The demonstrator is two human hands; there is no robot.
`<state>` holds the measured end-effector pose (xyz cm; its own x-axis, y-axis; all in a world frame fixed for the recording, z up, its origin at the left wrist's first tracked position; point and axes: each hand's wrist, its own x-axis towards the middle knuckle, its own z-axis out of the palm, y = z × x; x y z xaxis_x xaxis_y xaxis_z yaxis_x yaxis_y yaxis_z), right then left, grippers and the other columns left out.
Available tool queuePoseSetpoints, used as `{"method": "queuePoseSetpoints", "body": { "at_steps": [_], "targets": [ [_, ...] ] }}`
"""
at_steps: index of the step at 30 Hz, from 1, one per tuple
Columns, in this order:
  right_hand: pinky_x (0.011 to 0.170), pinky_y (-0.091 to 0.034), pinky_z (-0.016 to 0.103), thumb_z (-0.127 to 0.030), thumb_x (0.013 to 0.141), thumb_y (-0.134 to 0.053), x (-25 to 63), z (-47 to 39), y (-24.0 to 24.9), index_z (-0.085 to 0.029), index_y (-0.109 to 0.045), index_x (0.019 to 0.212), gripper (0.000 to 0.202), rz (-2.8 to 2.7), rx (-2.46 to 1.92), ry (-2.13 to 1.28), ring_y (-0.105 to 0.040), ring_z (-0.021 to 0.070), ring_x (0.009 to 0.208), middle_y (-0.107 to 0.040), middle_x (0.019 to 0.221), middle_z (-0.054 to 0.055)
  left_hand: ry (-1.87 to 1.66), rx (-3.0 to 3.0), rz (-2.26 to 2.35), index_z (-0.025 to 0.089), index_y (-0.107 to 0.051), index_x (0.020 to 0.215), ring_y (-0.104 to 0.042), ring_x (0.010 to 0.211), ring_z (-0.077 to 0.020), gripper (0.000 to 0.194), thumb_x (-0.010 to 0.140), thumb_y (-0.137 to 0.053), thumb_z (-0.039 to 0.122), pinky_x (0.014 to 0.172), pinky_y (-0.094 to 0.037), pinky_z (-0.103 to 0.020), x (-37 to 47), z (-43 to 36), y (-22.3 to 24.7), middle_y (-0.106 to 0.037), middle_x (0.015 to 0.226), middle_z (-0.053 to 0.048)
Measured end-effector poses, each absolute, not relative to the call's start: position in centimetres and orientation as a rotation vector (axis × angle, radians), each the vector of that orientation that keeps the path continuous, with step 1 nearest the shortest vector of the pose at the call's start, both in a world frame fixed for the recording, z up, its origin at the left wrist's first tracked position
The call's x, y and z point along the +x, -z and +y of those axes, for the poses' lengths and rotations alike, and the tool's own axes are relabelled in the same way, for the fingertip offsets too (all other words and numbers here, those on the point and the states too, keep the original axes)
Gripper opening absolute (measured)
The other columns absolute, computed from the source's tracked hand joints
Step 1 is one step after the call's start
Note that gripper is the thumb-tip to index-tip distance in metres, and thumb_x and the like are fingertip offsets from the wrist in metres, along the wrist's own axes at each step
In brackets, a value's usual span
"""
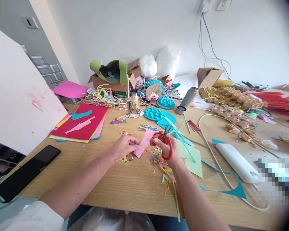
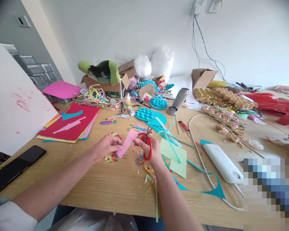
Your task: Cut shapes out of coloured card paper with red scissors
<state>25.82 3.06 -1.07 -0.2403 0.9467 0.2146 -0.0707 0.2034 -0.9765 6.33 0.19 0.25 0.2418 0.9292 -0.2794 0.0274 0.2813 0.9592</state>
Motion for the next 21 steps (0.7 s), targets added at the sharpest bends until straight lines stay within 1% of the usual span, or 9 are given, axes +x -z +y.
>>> {"method": "queuePoseSetpoints", "body": {
  "at_steps": [4,9,12,14,15,18,21],
  "targets": [
    [0.060,-0.047,0.029,-0.038,0.071,-0.073,25.9,3.1,1.2,-0.019,-0.063,0.068,0.022,-1.343,-0.966,-1.231,-0.057,0.0172,0.061,-0.063,0.064,0.001,-0.769,1.150,1.149,0.014,-0.069,0.070,-0.063,0.053,-0.0146,0.024,0.057,-0.080,0.031,0.052,-0.050,-0.025,7.6,0.6,-0.1,-0.069,0.062,-0.004],
    [0.054,-0.044,0.028,-0.039,0.069,-0.073,25.9,3.2,1.3,-0.019,-0.062,0.065,0.023,-1.300,-0.994,-1.192,-0.055,0.0157,0.055,-0.061,0.060,0.000,-0.732,1.214,1.117,0.015,-0.070,0.068,-0.062,0.054,-0.0139,0.023,0.060,-0.079,0.035,0.054,-0.050,-0.025,8.8,1.2,0.1,-0.069,0.063,-0.004],
    [0.057,-0.046,0.029,-0.044,0.073,-0.071,26.0,3.2,1.1,-0.019,-0.062,0.065,0.028,-1.272,-1.002,-1.128,-0.057,0.0172,0.058,-0.062,0.060,0.001,-0.819,1.249,1.158,0.015,-0.071,0.065,-0.062,0.057,-0.0140,0.021,0.061,-0.077,0.035,0.057,-0.049,-0.025,9.3,2.1,0.0,-0.069,0.064,-0.005],
    [0.061,-0.047,0.030,-0.047,0.075,-0.069,26.2,3.2,1.0,-0.019,-0.064,0.068,0.030,-1.279,-0.988,-1.092,-0.060,0.0182,0.062,-0.065,0.065,0.003,-0.952,1.221,1.155,0.015,-0.073,0.066,-0.062,0.061,-0.0137,0.019,0.063,-0.076,0.034,0.062,-0.049,-0.025,9.7,2.8,-0.2,-0.070,0.066,-0.005],
    [0.061,-0.047,0.030,-0.047,0.074,-0.070,26.2,3.3,1.0,-0.019,-0.064,0.070,0.030,-1.297,-0.985,-1.088,-0.060,0.0184,0.064,-0.066,0.067,0.003,-1.021,1.190,1.143,0.016,-0.074,0.067,-0.062,0.062,-0.0134,0.019,0.063,-0.076,0.034,0.064,-0.049,-0.025,9.9,3.1,-0.4,-0.071,0.067,-0.005],
    [0.056,-0.043,0.028,-0.044,0.066,-0.078,26.2,3.3,1.0,-0.019,-0.064,0.070,0.029,-1.330,-0.994,-1.117,-0.055,0.0161,0.059,-0.064,0.065,0.002,-1.128,1.102,1.074,0.016,-0.075,0.070,-0.062,0.063,-0.0133,0.021,0.062,-0.076,0.036,0.066,-0.049,-0.026,10.7,4.1,-0.9,-0.071,0.068,-0.004],
    [0.052,-0.037,0.026,-0.039,0.065,-0.078,26.0,3.5,1.2,-0.019,-0.061,0.067,0.026,-1.306,-0.972,-1.164,-0.048,0.0138,0.055,-0.060,0.063,0.000,-1.130,1.059,1.016,0.016,-0.075,0.070,-0.063,0.063,-0.0145,0.023,0.062,-0.077,0.037,0.066,-0.050,-0.028,11.7,4.6,-1.1,-0.072,0.069,-0.004]
  ]
}}
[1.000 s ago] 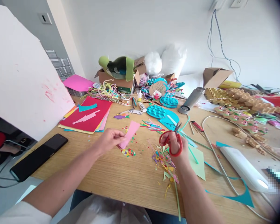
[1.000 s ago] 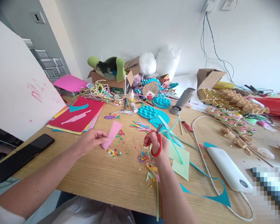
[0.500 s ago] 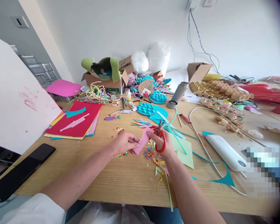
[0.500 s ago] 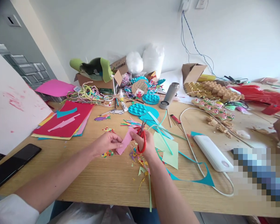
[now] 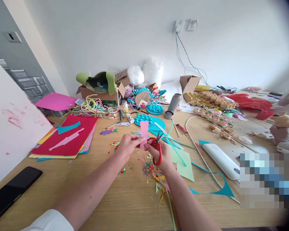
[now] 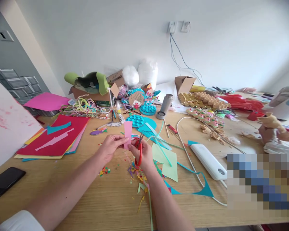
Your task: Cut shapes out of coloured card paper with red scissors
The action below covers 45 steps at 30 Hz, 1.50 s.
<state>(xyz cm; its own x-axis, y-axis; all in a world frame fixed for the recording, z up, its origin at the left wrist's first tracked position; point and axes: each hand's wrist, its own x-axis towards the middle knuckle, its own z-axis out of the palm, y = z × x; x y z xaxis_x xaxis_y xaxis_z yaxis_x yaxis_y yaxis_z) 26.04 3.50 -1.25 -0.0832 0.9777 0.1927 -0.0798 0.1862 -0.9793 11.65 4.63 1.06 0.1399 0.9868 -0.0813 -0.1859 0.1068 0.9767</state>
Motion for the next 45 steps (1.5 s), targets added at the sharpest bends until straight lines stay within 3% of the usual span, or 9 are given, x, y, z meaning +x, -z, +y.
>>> {"method": "queuePoseSetpoints", "body": {
  "at_steps": [6,10,15,22,28,45],
  "targets": [
    [0.054,-0.037,0.026,-0.032,0.067,-0.076,26.4,4.0,1.8,-0.020,-0.059,0.069,0.021,-1.202,-0.914,-1.135,-0.049,0.0139,0.058,-0.058,0.063,-0.002,-1.070,1.051,0.990,0.015,-0.075,0.074,-0.063,0.063,-0.0133,0.024,0.059,-0.080,0.034,0.066,-0.049,-0.026,12.7,5.5,-1.0,-0.072,0.070,-0.004],
    [0.057,-0.039,0.026,-0.035,0.071,-0.074,26.8,4.3,1.8,-0.019,-0.058,0.070,0.023,-1.210,-0.920,-1.092,-0.051,0.0141,0.060,-0.058,0.065,-0.001,-1.052,1.119,0.978,0.014,-0.073,0.067,-0.059,0.056,-0.0111,0.020,0.059,-0.079,0.032,0.062,-0.048,-0.024,13.1,6.1,-1.4,-0.068,0.061,-0.003],
    [0.059,-0.044,0.026,-0.043,0.073,-0.074,27.1,4.4,1.6,-0.017,-0.058,0.071,0.030,-1.241,-0.999,-1.026,-0.055,0.0149,0.060,-0.060,0.065,0.001,-1.222,1.028,0.914,0.012,-0.072,0.068,-0.061,0.059,-0.0127,0.025,0.058,-0.080,0.034,0.063,-0.052,-0.027,13.5,6.9,-2.0,-0.068,0.064,-0.003],
    [0.043,-0.042,0.023,-0.061,0.079,-0.060,27.2,4.1,2.3,-0.016,-0.058,0.068,0.046,-1.325,-1.110,-1.209,-0.056,0.0126,0.044,-0.062,0.057,0.003,-1.339,0.912,0.891,0.011,-0.070,0.068,-0.061,0.054,-0.0127,0.029,0.056,-0.082,0.034,0.057,-0.054,-0.027,13.4,7.4,-2.2,-0.067,0.061,-0.003],
    [0.038,-0.039,0.020,-0.065,0.079,-0.056,26.9,3.8,2.2,-0.016,-0.057,0.065,0.051,-1.411,-1.219,-1.248,-0.058,0.0124,0.042,-0.062,0.055,0.003,-1.382,0.861,0.944,0.011,-0.070,0.069,-0.062,0.051,-0.0131,0.030,0.056,-0.082,0.035,0.051,-0.053,-0.025,13.3,7.5,-2.3,-0.066,0.059,-0.002],
    [0.032,-0.035,0.017,-0.053,0.074,-0.068,26.5,3.8,2.1,-0.017,-0.053,0.058,0.042,-1.401,-1.319,-1.285,-0.052,0.0096,0.032,-0.058,0.045,-0.001,-1.322,0.869,0.926,0.010,-0.072,0.073,-0.065,0.058,-0.0156,0.032,0.055,-0.082,0.035,0.055,-0.055,-0.027,13.2,7.8,-1.7,-0.070,0.067,-0.006]
  ]
}}
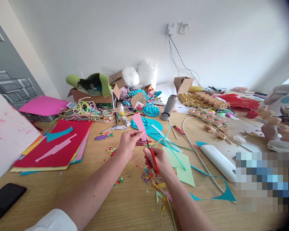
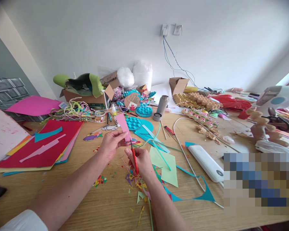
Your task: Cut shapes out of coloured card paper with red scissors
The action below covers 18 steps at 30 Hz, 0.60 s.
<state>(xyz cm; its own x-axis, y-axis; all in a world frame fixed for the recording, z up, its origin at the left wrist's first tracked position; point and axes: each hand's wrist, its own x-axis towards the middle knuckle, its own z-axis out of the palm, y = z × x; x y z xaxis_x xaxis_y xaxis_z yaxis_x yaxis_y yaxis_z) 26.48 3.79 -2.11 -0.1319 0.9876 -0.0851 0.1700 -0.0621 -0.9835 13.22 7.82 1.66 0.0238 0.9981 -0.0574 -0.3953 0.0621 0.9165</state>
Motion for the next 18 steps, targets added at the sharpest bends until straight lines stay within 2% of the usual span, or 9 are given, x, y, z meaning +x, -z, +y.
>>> {"method": "queuePoseSetpoints", "body": {
  "at_steps": [8,18],
  "targets": [
    [0.031,-0.032,0.016,-0.054,0.074,-0.067,26.48,3.74,2.00,-0.017,-0.051,0.057,0.044,-1.394,-1.375,-1.266,-0.051,0.0091,0.032,-0.057,0.044,-0.001,-1.169,0.969,0.856,0.010,-0.072,0.078,-0.069,0.070,-0.0182,0.028,0.053,-0.082,0.018,0.073,-0.056,-0.032,12.57,8.02,-1.91,-0.073,0.074,-0.008],
    [0.032,-0.033,0.017,-0.059,0.074,-0.064,26.46,3.70,1.85,-0.018,-0.050,0.059,0.046,-1.415,-1.360,-1.274,-0.053,0.0104,0.035,-0.058,0.047,-0.001,-1.177,0.965,0.890,0.011,-0.071,0.073,-0.067,0.065,-0.0158,0.023,0.052,-0.079,0.014,0.069,-0.054,-0.029,12.70,7.86,-2.06,-0.072,0.070,-0.006]
  ]
}}
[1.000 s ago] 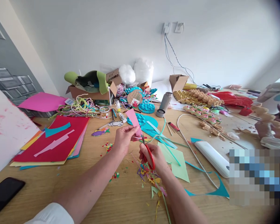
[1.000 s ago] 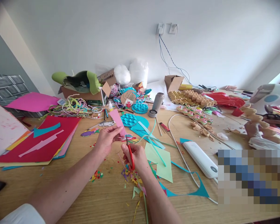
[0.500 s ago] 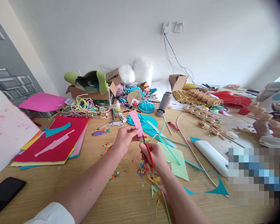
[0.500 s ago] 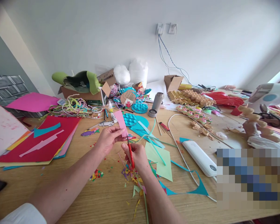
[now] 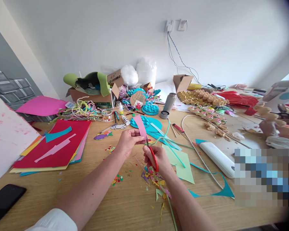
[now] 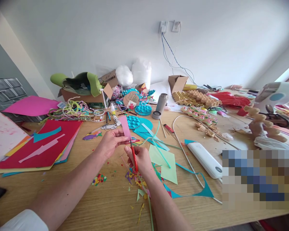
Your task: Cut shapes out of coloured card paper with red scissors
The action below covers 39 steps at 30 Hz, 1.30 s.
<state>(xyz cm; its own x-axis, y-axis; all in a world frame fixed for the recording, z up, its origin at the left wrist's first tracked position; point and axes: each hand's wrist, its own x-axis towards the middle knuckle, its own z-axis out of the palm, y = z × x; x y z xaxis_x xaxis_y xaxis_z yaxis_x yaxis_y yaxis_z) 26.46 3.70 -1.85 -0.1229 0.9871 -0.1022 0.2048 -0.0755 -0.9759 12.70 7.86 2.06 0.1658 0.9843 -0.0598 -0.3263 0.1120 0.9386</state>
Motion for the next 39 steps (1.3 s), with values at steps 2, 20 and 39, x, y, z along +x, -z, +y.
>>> {"method": "queuePoseSetpoints", "body": {
  "at_steps": [2,20,39],
  "targets": [
    [0.033,-0.034,0.018,-0.059,0.075,-0.063,26.48,3.75,1.86,-0.018,-0.050,0.059,0.046,-1.434,-1.359,-1.266,-0.054,0.0107,0.036,-0.059,0.048,0.000,-1.174,0.963,0.893,0.011,-0.072,0.073,-0.067,0.065,-0.0160,0.023,0.052,-0.079,0.014,0.069,-0.054,-0.029,12.76,7.81,-2.08,-0.072,0.071,-0.006],
    [0.035,-0.034,0.018,-0.061,0.075,-0.063,26.49,3.68,1.72,-0.018,-0.049,0.056,0.049,-1.458,-1.383,-1.228,-0.053,0.0108,0.037,-0.058,0.047,0.001,-1.192,0.953,0.877,0.011,-0.070,0.077,-0.069,0.067,-0.0183,0.025,0.053,-0.078,0.013,0.069,-0.056,-0.031,12.85,7.76,-1.91,-0.072,0.072,-0.006],
    [0.033,-0.033,0.019,-0.060,0.076,-0.063,26.59,3.84,2.20,-0.019,-0.048,0.057,0.048,-1.473,-1.404,-1.193,-0.053,0.0114,0.035,-0.058,0.047,0.001,-1.197,0.921,0.892,0.011,-0.069,0.076,-0.068,0.066,-0.0182,0.026,0.052,-0.078,0.012,0.067,-0.055,-0.030,13.08,7.61,-2.11,-0.072,0.070,-0.007]
  ]
}}
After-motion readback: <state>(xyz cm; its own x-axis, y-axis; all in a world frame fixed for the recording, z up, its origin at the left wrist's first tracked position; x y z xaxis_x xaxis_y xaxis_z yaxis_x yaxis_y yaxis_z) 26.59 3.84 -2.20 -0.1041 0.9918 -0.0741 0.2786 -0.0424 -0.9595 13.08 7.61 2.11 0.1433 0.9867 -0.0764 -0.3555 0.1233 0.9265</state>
